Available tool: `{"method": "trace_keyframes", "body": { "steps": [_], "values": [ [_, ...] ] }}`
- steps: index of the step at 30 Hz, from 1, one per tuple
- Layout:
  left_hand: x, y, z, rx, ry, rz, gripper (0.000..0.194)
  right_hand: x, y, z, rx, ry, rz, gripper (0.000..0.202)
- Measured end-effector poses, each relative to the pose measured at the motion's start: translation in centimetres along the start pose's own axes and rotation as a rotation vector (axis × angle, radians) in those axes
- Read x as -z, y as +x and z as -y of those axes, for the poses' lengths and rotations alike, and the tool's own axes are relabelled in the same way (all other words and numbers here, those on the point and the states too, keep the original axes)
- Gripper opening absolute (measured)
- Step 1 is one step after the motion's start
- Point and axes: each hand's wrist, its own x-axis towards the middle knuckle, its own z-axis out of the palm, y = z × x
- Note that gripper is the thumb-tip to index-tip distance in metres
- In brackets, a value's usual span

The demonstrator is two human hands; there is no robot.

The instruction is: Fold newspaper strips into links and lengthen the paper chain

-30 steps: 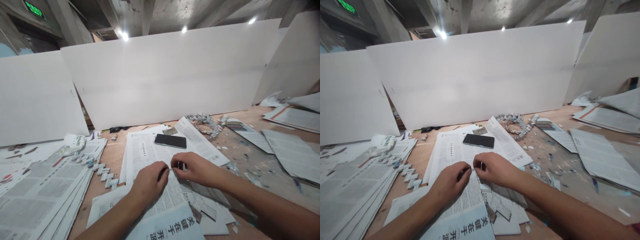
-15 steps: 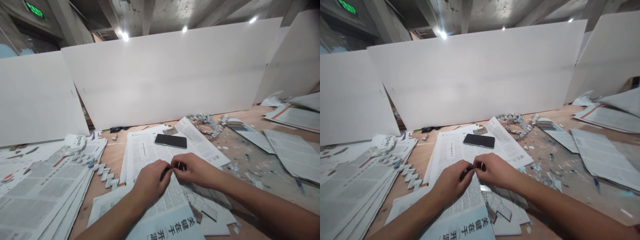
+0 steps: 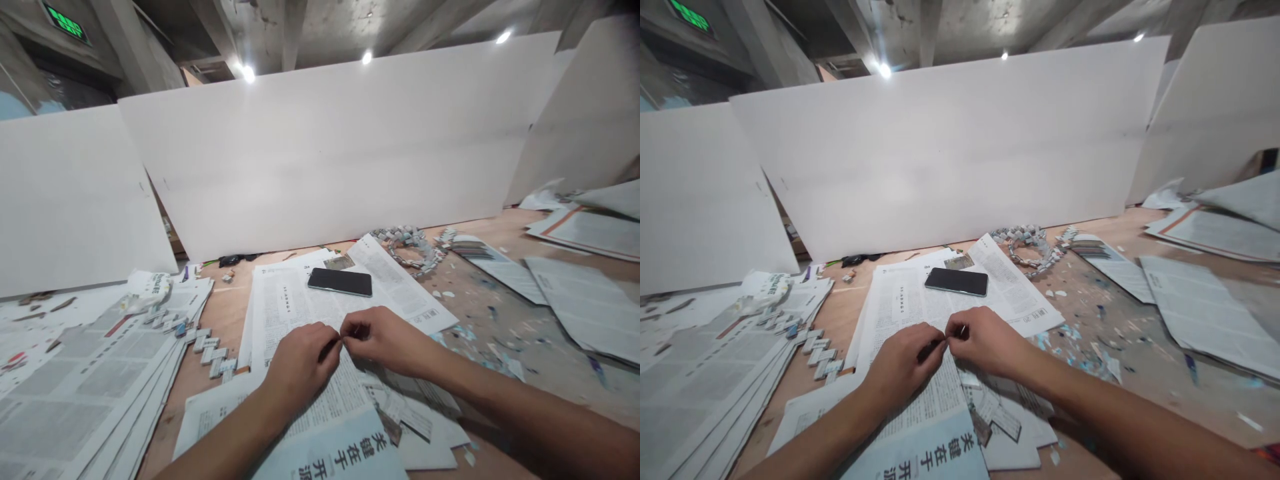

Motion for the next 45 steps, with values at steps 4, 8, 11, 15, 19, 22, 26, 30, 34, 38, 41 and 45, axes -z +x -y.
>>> {"method": "trace_keyframes", "body": {
  "steps": [4, 8, 11, 15, 19, 22, 26, 30, 34, 38, 41, 45],
  "values": [
    [-0.1, -0.1, 0.0, -0.013, 0.021, -0.010, 0.018, 0.1, 0.0, 0.0, -0.052, 0.068, 0.010, 0.012],
    [-0.2, -0.2, 0.0, -0.023, 0.039, -0.020, 0.019, -0.1, 0.1, -0.2, -0.076, 0.120, 0.013, 0.012],
    [-0.2, -0.2, 0.0, -0.022, 0.050, -0.025, 0.020, -0.4, 0.2, -0.4, -0.099, 0.161, 0.010, 0.013],
    [-0.1, -0.1, 0.0, -0.011, 0.013, -0.023, 0.016, 0.1, 0.4, -0.3, -0.088, 0.136, -0.013, 0.013],
    [0.0, -0.2, -0.1, 0.008, -0.038, -0.030, 0.016, 2.8, 0.4, -0.1, -0.095, -0.115, -0.080, 0.013],
    [0.1, -0.2, -0.2, 0.032, -0.053, -0.021, 0.018, 5.6, 0.2, -0.3, -0.156, -0.332, -0.126, 0.012],
    [0.3, -0.3, -0.4, 0.063, -0.071, -0.010, 0.017, 7.4, -0.3, -0.8, -0.202, -0.512, -0.116, 0.027],
    [0.5, -0.3, -0.6, 0.086, -0.082, 0.012, 0.017, 6.0, -0.7, -0.8, -0.158, -0.321, 0.052, 0.020],
    [0.3, -0.2, -0.4, 0.086, -0.083, 0.013, 0.018, 3.6, -0.7, -0.5, -0.176, -0.165, 0.276, 0.032],
    [0.1, -0.1, 0.0, 0.087, -0.110, 0.011, 0.020, 2.1, -0.4, -1.0, -0.155, -0.072, 0.369, 0.036],
    [0.6, 0.0, 0.1, 0.092, -0.184, 0.019, 0.023, 1.6, -0.1, -1.5, -0.154, 0.017, 0.362, 0.026],
    [1.8, 0.2, 0.2, 0.142, -0.319, 0.128, 0.021, 1.5, 0.1, -1.5, -0.146, 0.089, 0.283, 0.024]
  ]
}}
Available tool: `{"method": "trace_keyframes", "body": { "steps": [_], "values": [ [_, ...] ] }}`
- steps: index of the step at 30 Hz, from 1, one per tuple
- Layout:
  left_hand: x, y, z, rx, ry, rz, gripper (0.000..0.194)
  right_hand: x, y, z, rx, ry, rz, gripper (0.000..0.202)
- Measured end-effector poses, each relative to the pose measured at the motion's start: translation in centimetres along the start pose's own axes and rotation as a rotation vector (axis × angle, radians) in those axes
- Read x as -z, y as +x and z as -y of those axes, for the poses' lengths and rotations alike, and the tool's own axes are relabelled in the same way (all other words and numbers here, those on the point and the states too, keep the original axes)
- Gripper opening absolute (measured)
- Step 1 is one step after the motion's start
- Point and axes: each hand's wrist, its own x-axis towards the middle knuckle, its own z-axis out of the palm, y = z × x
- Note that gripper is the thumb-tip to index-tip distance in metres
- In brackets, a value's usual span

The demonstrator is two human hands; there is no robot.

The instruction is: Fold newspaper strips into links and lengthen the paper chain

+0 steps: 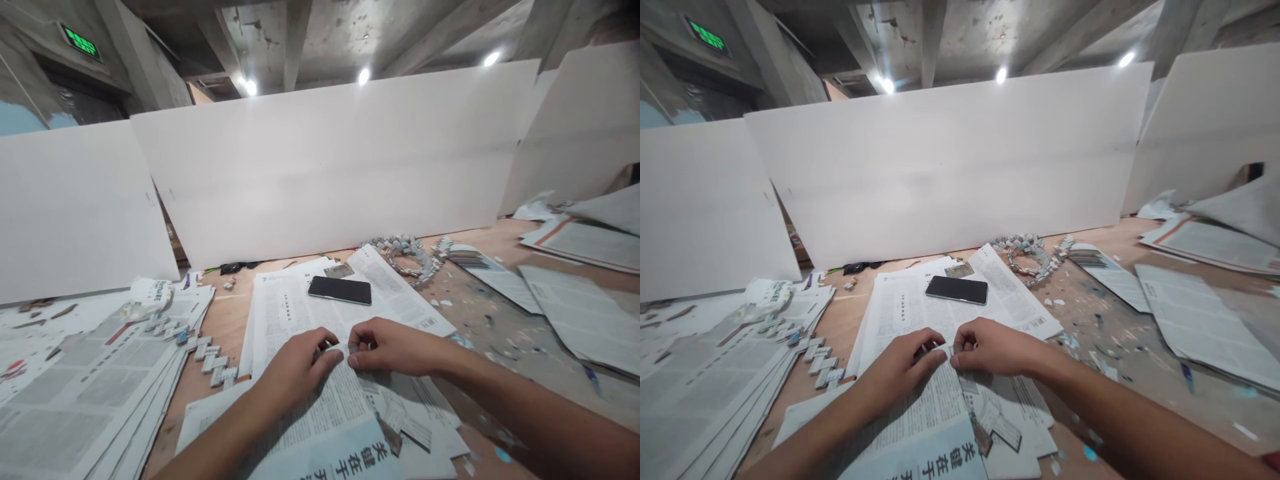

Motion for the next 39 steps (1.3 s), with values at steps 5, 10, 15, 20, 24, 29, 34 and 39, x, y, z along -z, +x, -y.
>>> {"method": "trace_keyframes", "body": {
  "steps": [5, 10, 15, 20, 24, 29, 34, 39],
  "values": [
    [1.5, -0.1, 0.1, 0.049, -0.119, 0.053, 0.018, 0.1, 0.1, 0.3, 0.045, 0.088, -0.063, 0.027],
    [2.0, -0.5, -0.7, 0.074, -0.150, -0.007, 0.021, -0.4, -0.2, 0.9, -0.010, 0.303, 0.033, 0.040],
    [2.7, -1.2, -2.2, 0.065, -0.135, -0.050, 0.024, -1.0, -1.1, 2.0, -0.032, 0.487, 0.164, 0.040],
    [4.9, -1.9, -3.8, 0.041, -0.098, -0.013, 0.027, -0.3, -2.0, 3.7, 0.013, 0.478, 0.140, 0.038],
    [6.6, -3.0, -6.0, 0.024, -0.090, -0.038, 0.021, 0.0, -3.8, 5.4, 0.094, 0.429, 0.156, 0.039],
    [7.2, -5.0, -8.4, 0.062, -0.120, -0.172, 0.022, -0.7, -6.8, 6.9, 0.127, 0.265, 0.156, 0.042],
    [6.4, -6.3, -9.5, 0.134, -0.352, -0.175, 0.022, 2.2, -9.2, 8.4, 0.126, 0.037, 0.133, 0.043],
    [4.7, -5.7, -8.8, 0.227, -0.698, -0.083, 0.029, 7.5, -8.5, 10.3, 0.098, -0.238, 0.192, 0.035]
  ]
}}
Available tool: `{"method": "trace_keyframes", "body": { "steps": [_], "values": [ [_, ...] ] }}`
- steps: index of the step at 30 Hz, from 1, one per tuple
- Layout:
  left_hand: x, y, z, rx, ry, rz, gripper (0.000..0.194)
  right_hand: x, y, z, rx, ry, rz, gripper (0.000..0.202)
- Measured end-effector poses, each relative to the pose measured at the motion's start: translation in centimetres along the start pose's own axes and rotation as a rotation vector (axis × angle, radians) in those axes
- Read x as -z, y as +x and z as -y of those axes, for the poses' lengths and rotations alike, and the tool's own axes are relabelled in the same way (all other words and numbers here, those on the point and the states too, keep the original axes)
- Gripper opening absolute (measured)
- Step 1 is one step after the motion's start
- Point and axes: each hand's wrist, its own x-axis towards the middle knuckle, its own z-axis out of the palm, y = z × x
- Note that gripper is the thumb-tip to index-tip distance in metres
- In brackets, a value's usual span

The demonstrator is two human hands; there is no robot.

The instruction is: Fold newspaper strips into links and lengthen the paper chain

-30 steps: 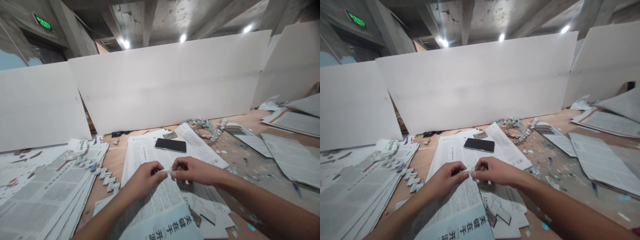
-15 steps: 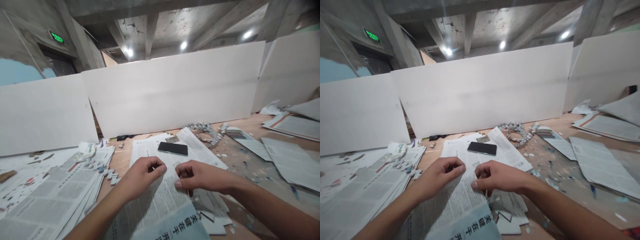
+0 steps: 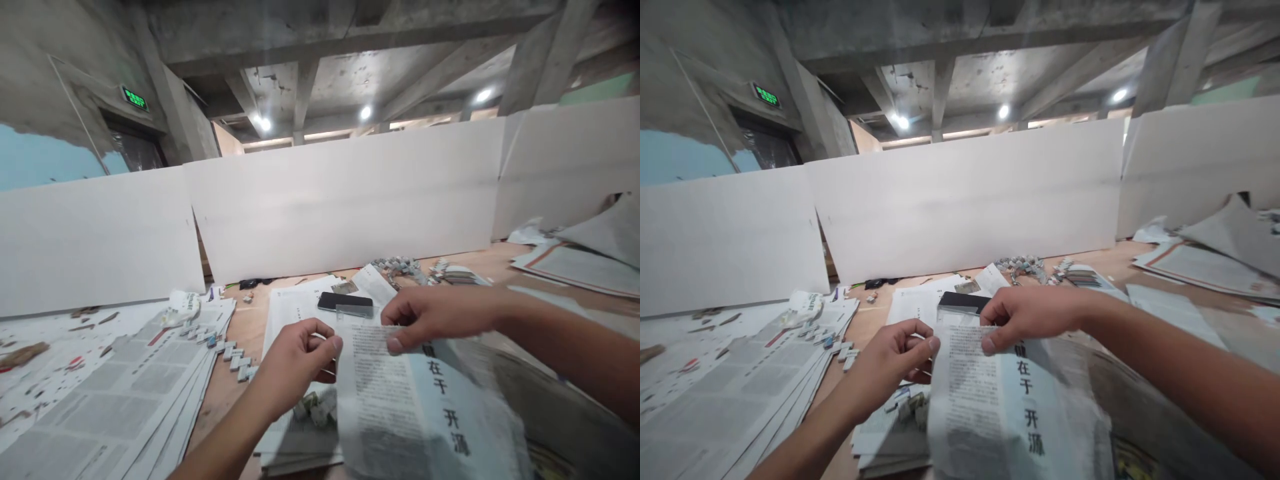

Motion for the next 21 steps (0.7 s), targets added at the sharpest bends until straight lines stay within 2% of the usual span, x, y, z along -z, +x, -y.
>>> {"method": "trace_keyframes", "body": {
  "steps": [3, 5, 7, 10, 14, 16, 21],
  "values": [
    [-0.2, 1.5, 2.2, 0.071, -0.040, -0.004, 0.034, 1.7, 2.1, -0.2, -0.057, -0.107, 0.058, 0.034],
    [-0.2, 2.5, 3.9, 0.128, -0.059, -0.038, 0.038, 1.6, 4.0, -0.7, -0.085, -0.197, 0.045, 0.031],
    [0.1, 3.4, 5.5, 0.171, -0.075, -0.045, 0.041, 0.6, 5.9, -1.5, -0.097, -0.256, 0.005, 0.030],
    [0.8, 4.1, 7.3, 0.211, -0.085, -0.014, 0.043, -2.1, 8.0, -3.1, -0.098, -0.250, -0.068, 0.039],
    [2.1, 4.3, 8.0, 0.234, -0.058, 0.079, 0.044, -5.8, 9.2, -4.9, -0.102, -0.135, -0.215, 0.035],
    [2.8, 4.6, 7.9, 0.232, -0.023, 0.116, 0.043, -7.1, 9.4, -5.4, -0.080, -0.099, -0.247, 0.033],
    [3.8, 6.3, 8.0, 0.144, 0.048, 0.080, 0.045, -8.3, 9.4, -5.7, -0.008, 0.012, -0.265, 0.027]
  ]
}}
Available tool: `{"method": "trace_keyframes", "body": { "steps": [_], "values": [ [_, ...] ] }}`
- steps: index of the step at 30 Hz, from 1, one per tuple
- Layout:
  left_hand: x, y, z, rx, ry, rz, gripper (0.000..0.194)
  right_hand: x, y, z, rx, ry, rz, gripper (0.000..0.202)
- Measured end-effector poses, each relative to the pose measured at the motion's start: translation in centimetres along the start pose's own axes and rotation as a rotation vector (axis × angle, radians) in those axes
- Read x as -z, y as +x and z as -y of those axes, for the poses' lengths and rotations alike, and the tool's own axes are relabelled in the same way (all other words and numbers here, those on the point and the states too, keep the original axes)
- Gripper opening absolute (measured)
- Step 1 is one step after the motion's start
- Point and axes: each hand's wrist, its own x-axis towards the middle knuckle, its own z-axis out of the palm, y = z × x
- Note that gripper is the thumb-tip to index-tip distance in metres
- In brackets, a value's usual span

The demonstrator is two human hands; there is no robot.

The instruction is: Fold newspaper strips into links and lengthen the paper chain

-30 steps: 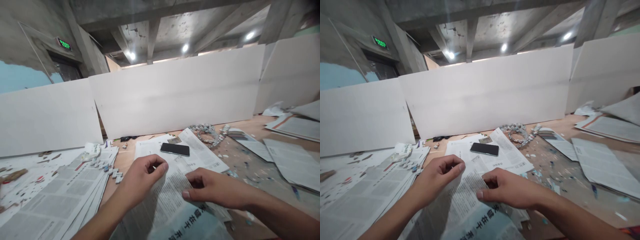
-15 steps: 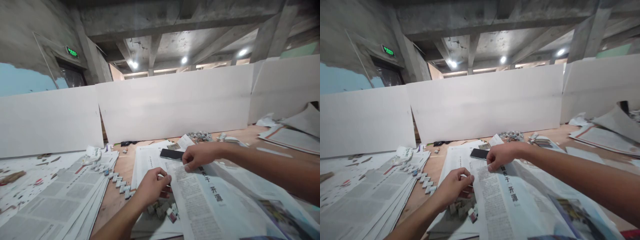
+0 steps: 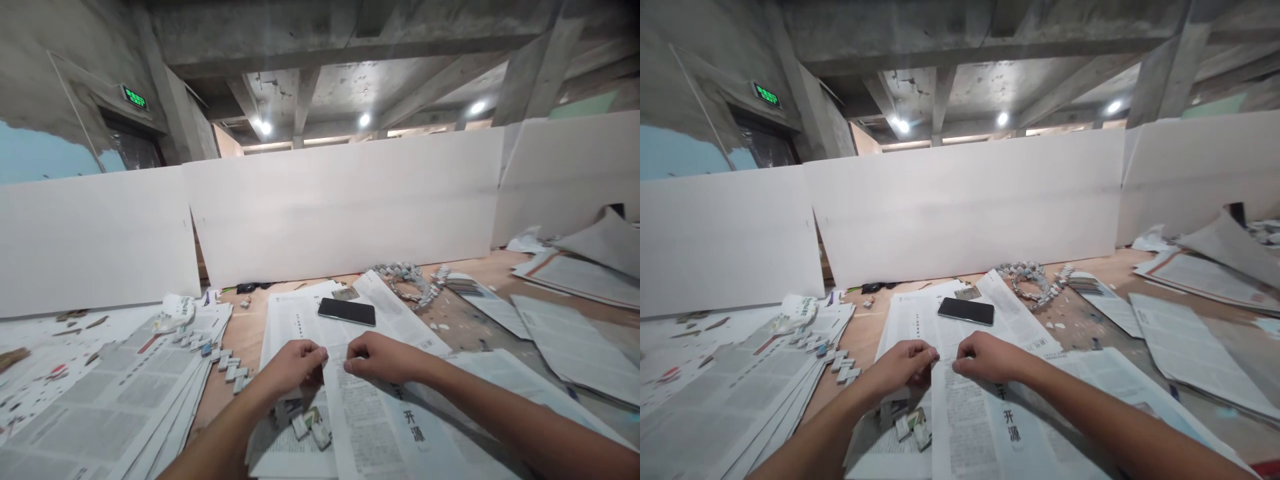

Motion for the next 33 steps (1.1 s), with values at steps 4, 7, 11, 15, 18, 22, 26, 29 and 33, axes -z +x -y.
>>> {"method": "trace_keyframes", "body": {
  "steps": [4, 7, 11, 15, 18, 22, 26, 29, 33],
  "values": [
    [0.5, 1.4, 0.8, -0.059, 0.049, -0.012, 0.046, -0.3, 0.2, -0.5, 0.023, 0.088, -0.009, 0.027],
    [0.8, 1.9, 1.6, -0.067, 0.060, 0.013, 0.045, -0.7, 0.4, -1.1, 0.017, 0.150, -0.017, 0.031],
    [1.1, 2.0, 2.0, -0.036, 0.058, 0.041, 0.046, -1.1, 0.6, -1.7, 0.039, 0.171, -0.026, 0.028],
    [1.0, 2.0, 1.8, -0.071, 0.061, 0.022, 0.046, -1.0, 0.8, -2.0, 0.044, 0.179, -0.014, 0.028],
    [1.0, 2.0, 1.6, -0.081, 0.064, 0.028, 0.045, -1.0, 0.9, -2.2, 0.032, 0.187, 0.009, 0.030],
    [1.2, 1.9, 1.5, -0.031, 0.024, 0.012, 0.040, -1.2, 1.0, -2.6, 0.006, 0.214, 0.011, 0.033],
    [1.5, 1.9, 1.4, -0.019, -0.022, -0.038, 0.037, -1.4, 1.3, -2.8, -0.028, 0.231, -0.002, 0.034],
    [1.8, 2.0, 1.5, -0.052, -0.015, -0.049, 0.036, -1.1, 1.7, -2.7, -0.017, 0.198, -0.028, 0.034],
    [2.1, 2.5, 2.0, -0.179, 0.087, -0.130, 0.034, -0.7, 2.5, -2.5, 0.002, 0.138, -0.087, 0.032]
  ]
}}
